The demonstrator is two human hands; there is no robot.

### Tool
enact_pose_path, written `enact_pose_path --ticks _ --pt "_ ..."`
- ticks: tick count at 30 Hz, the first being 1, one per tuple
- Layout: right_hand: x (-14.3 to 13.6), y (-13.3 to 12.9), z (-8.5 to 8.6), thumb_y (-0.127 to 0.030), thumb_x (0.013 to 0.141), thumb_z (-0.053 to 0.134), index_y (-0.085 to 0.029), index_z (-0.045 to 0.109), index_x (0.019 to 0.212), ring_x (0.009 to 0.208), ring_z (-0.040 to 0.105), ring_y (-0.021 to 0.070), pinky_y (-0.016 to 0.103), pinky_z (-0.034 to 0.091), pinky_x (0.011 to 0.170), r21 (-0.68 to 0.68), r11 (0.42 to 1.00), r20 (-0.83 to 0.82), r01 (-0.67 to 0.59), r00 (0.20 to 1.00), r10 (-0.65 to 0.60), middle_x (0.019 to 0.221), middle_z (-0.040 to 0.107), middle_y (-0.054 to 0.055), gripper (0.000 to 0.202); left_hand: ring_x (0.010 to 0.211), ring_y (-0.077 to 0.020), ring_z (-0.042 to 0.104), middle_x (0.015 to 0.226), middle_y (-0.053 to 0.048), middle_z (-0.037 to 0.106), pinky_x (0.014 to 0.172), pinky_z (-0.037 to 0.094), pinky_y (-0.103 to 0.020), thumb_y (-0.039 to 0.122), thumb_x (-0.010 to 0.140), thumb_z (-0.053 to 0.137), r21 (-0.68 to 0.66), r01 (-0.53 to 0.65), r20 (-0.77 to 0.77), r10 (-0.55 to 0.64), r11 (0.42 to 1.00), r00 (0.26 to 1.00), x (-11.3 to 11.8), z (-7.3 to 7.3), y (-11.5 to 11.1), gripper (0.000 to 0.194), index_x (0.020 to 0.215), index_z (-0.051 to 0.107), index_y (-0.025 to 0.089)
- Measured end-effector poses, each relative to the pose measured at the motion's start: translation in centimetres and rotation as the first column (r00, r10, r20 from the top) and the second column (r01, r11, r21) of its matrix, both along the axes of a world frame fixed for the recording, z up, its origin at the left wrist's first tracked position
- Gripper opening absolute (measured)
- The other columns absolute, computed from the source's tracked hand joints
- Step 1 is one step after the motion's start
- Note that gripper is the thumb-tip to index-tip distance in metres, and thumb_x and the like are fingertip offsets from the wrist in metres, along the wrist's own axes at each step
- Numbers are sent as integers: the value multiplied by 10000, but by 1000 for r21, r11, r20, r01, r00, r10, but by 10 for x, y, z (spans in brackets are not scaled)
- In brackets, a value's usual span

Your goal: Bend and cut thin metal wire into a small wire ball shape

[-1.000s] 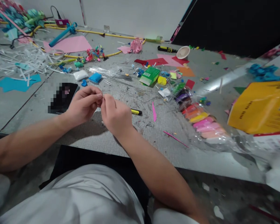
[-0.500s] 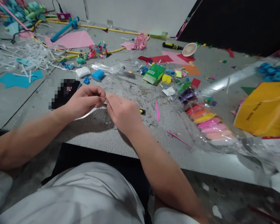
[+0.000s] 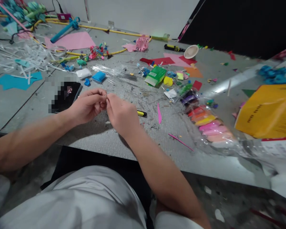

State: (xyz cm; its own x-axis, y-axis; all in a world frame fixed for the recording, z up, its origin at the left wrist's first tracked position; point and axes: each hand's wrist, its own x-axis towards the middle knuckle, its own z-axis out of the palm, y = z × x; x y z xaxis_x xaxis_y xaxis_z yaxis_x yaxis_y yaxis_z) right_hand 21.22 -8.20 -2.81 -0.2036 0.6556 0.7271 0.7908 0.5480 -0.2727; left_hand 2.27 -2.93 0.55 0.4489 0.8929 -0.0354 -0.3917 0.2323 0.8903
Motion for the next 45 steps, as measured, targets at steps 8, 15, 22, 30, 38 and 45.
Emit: enact_pose_path --ticks 8,15,22,30,38,45 --pt "24 2 16 -218 1269 541 -282 874 1203 1068 835 317 464 642 949 -36 999 194 12 981 -5 1066 914 94 345 730 -148 647 810 -4 756 686 506 -304 407 852 1076 385 96 -329 39 918 943 -10 -9 8 332 887 804 220" --pt "30 0 41 -151 1258 570 -329 846 970 1416 831 358 721 594 1283 -54 997 370 48 929 -25 1176 955 41 437 799 -191 721 862 -36 817 723 534 -328 472 917 1009 433 272 -529 -2 859 848 -16 -7 11 307 923 837 217" --pt "43 -4 55 -411 1227 745 -331 864 1225 1575 754 431 747 576 1387 -64 990 191 127 975 -112 1570 858 132 143 704 -146 637 792 -8 715 716 531 -309 255 948 969 237 128 -386 -28 963 922 -14 -5 16 191 879 796 211" --pt "51 -5 66 -413 789 1074 -239 845 1386 1461 810 510 570 714 1127 -746 498 534 443 844 48 1538 818 204 663 634 -101 515 734 4 609 591 368 -233 77 962 800 58 -70 -193 80 996 978 -14 4 23 229 789 709 198" --pt "44 5 61 -113 996 686 -228 836 1364 1317 848 398 448 631 1011 -561 702 456 439 871 -180 1426 884 197 414 629 -93 484 694 43 580 607 318 -268 111 916 931 176 -286 -44 298 942 954 -11 -9 28 214 827 768 217" --pt "68 28 30 -180 759 832 -341 556 780 993 727 346 472 614 957 -626 712 192 318 948 -254 905 712 61 320 739 -119 449 731 37 621 710 365 -371 409 903 1122 179 -153 -128 178 972 976 -19 -22 40 400 850 752 266"
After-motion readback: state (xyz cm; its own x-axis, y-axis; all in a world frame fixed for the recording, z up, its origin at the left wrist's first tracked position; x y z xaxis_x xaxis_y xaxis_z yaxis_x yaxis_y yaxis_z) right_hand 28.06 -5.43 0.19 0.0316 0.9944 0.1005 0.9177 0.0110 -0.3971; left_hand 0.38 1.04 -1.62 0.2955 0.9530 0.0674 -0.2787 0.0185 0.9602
